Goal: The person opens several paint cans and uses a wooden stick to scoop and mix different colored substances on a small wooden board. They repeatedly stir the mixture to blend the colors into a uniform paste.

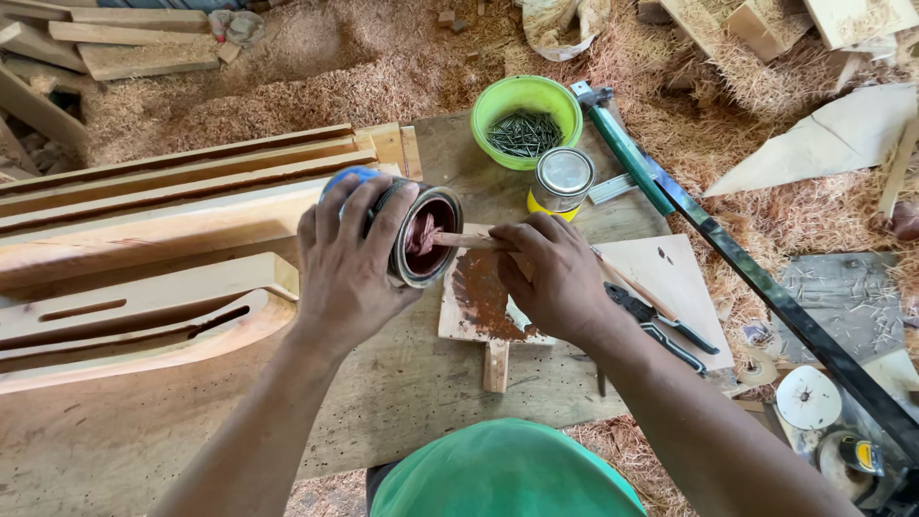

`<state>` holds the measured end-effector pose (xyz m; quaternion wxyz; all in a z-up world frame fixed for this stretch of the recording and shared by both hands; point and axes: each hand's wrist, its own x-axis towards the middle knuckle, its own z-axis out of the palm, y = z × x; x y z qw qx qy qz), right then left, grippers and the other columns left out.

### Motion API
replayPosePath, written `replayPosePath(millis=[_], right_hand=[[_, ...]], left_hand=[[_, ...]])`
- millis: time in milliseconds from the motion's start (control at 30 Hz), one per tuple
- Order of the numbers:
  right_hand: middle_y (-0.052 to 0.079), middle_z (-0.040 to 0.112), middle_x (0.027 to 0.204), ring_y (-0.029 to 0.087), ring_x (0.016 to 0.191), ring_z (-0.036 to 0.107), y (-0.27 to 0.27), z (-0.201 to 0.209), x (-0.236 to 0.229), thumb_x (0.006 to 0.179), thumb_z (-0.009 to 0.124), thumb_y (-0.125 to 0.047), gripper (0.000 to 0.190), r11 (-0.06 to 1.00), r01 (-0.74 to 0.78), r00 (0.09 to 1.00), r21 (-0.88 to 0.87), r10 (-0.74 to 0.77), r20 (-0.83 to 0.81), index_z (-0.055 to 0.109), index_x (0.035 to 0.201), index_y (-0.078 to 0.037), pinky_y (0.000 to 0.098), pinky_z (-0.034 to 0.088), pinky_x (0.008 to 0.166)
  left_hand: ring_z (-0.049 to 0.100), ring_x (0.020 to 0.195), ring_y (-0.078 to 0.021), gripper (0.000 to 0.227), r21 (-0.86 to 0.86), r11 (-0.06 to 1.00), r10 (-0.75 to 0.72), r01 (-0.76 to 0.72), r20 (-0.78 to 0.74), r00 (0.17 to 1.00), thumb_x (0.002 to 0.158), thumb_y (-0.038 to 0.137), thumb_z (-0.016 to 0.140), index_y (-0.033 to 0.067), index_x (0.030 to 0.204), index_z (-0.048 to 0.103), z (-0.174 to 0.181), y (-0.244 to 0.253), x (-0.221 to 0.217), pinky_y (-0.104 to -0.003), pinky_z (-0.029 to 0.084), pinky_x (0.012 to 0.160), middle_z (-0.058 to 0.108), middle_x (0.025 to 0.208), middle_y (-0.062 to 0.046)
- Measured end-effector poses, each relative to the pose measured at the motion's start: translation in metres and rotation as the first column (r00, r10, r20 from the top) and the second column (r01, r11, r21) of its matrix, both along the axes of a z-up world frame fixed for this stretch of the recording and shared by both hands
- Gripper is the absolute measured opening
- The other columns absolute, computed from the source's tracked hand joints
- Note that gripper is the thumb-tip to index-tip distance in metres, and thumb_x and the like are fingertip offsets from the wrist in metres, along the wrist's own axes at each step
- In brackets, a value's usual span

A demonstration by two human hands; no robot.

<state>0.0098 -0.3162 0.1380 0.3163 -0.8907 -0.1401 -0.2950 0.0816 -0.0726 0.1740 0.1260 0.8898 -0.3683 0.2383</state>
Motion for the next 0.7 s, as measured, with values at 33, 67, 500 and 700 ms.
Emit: replayPosePath(millis=[33,67,500,700], right_hand=[[0.009,0.066,0.101,0.034,0.093,0.066,-0.001,0.001,-0.001,0.087,0.072,-0.015,0.026,1.000,0.003,1.000,-0.009,-0.003,-0.013,0.067,0.112,-0.011,0.0459,0.055,0.080],[0.009,0.066,0.101,0.034,0.093,0.066,-0.001,0.000,-0.002,0.087,0.072,-0.016,0.025,1.000,0.004,1.000,-0.017,-0.004,-0.028,0.066,0.111,-0.011,0.0459,0.055,0.080],[0.012,0.067,0.099,0.036,0.096,0.067,0.009,-0.002,-0.007,0.082,0.071,-0.016,0.030,0.989,-0.059,0.979,-0.137,0.031,-0.202,0.067,0.111,-0.011,0.0479,0.055,0.079],[0.010,0.068,0.098,0.035,0.087,0.067,0.009,0.005,-0.002,0.093,0.068,-0.020,0.021,0.952,-0.023,0.858,-0.305,-0.138,-0.495,0.066,0.112,-0.012,0.0506,0.052,0.073]], left_hand=[[0.037,0.141,-0.0375,0.121,-0.011,1.000,0.003,-0.003,-0.014,1.000,0.049,0.047,0.101,0.0220,0.150,0.039,-0.002,-0.001,-0.002,-0.062,0.033,0.111,0.044,0.147,-0.013],[0.037,0.141,-0.0372,0.122,-0.021,1.000,0.007,-0.008,-0.030,1.000,0.049,0.047,0.101,0.0219,0.151,0.038,-0.005,-0.002,-0.006,-0.062,0.033,0.112,0.045,0.147,-0.013],[0.037,0.141,-0.0365,0.109,-0.032,0.998,0.040,-0.045,-0.127,0.991,0.052,0.038,0.098,0.0216,0.146,0.046,-0.023,-0.015,-0.034,-0.062,0.030,0.109,0.047,0.146,-0.010],[0.038,0.140,-0.0366,0.103,-0.003,0.999,0.032,-0.033,-0.125,0.992,0.055,0.034,0.096,0.0249,0.147,0.048,-0.023,-0.028,-0.034,-0.064,0.030,0.104,0.048,0.147,-0.009]])
